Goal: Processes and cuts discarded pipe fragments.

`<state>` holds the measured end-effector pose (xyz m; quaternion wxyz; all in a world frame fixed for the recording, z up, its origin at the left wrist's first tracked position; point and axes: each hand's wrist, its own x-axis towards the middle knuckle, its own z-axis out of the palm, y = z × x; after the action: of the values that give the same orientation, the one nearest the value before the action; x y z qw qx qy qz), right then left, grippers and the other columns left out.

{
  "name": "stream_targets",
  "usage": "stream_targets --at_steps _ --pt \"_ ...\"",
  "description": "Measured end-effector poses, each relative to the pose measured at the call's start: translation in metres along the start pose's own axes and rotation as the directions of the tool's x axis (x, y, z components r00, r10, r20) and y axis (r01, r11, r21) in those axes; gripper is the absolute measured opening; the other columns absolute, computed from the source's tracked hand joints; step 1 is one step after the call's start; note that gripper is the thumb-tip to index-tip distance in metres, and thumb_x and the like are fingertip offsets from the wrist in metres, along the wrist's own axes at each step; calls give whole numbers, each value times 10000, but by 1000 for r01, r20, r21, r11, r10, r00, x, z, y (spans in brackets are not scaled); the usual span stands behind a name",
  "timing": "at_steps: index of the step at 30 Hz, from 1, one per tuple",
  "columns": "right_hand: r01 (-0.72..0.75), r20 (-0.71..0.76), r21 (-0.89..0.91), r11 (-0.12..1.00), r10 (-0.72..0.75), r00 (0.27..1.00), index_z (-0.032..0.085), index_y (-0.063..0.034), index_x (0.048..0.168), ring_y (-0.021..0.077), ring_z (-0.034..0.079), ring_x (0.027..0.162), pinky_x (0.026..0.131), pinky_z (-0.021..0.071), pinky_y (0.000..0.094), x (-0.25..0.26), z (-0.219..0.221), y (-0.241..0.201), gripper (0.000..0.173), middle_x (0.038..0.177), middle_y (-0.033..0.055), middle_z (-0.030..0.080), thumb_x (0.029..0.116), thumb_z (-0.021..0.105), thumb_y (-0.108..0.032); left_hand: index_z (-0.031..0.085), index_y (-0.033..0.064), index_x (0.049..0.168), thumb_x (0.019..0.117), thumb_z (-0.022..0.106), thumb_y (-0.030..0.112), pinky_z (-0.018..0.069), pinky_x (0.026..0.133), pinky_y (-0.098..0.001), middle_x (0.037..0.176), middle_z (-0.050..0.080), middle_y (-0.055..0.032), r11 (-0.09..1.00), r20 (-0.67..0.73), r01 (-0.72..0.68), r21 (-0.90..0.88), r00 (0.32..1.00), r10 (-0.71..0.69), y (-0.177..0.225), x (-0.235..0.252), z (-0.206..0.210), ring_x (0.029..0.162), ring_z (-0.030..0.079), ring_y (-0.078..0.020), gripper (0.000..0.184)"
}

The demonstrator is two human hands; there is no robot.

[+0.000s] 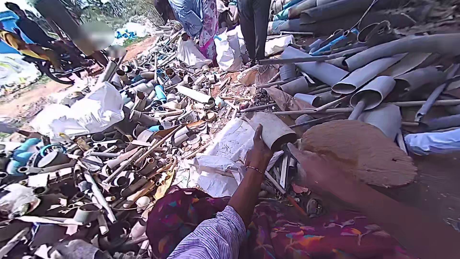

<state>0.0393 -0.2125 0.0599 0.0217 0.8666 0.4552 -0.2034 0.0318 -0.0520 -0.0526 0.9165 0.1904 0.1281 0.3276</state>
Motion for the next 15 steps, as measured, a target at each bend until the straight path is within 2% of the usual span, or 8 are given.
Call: stream_targets --at_steps 2,4,7,10,12,13,15 --pt "-27 -72 -82 996 21 997 173 -62 1638 548 589 1177 955 474 636 3 2 4 693 1317 354 572 1035 514 -58 545 128 1249 1081 407 389 582 768 -383 1008 673 -80 999 -86 16 -35 996 -19 1 1 6 888 679 -191 340" --pt "25 -143 -99 995 -40 989 232 -23 1619 588 603 1124 912 474 686 7 6 13 677 1260 386 595 1014 536 -49 530 97 1270 1093 398 358 583 796 -387 1014 673 -90 998 -77 14 -60 997 -18 6 1 8 892 682 -192 342" --pt "183 -186 -32 983 -186 965 308 34 1579 608 597 1112 930 438 725 4 7 17 639 1242 407 599 988 528 -60 537 95 1258 1088 407 340 586 781 -376 987 680 -79 998 -46 -19 -67 999 16 18 -4 10 868 688 -181 325" --pt "169 -264 -32 985 -172 949 276 23 1594 630 595 1091 909 445 736 2 7 13 653 1277 430 562 991 523 -19 530 101 1267 1095 390 326 584 790 -367 985 674 -72 998 -37 -43 -52 998 41 26 -7 12 869 685 -173 316" --pt "104 -214 -81 991 -119 970 270 41 1589 612 593 1120 940 449 706 2 2 10 631 1269 418 573 1011 512 -30 525 101 1279 1096 395 323 580 794 -370 992 669 -78 997 -54 -49 -54 997 46 30 -9 15 874 681 -177 315" --pt "93 -138 -99 991 -106 985 248 41 1593 583 579 1183 1004 425 674 0 -1 6 618 1319 392 569 1031 486 -58 524 103 1277 1096 393 322 578 793 -367 992 666 -76 997 -54 -52 -48 997 50 30 -9 16 873 677 -174 313" --pt "181 -148 -54 982 -187 971 297 30 1585 571 598 1175 1014 417 690 0 3 11 624 1319 371 593 1007 502 -87 526 99 1278 1093 396 323 576 802 -368 1002 668 -76 997 -39 -48 -55 998 46 28 -6 14 883 676 -176 318"
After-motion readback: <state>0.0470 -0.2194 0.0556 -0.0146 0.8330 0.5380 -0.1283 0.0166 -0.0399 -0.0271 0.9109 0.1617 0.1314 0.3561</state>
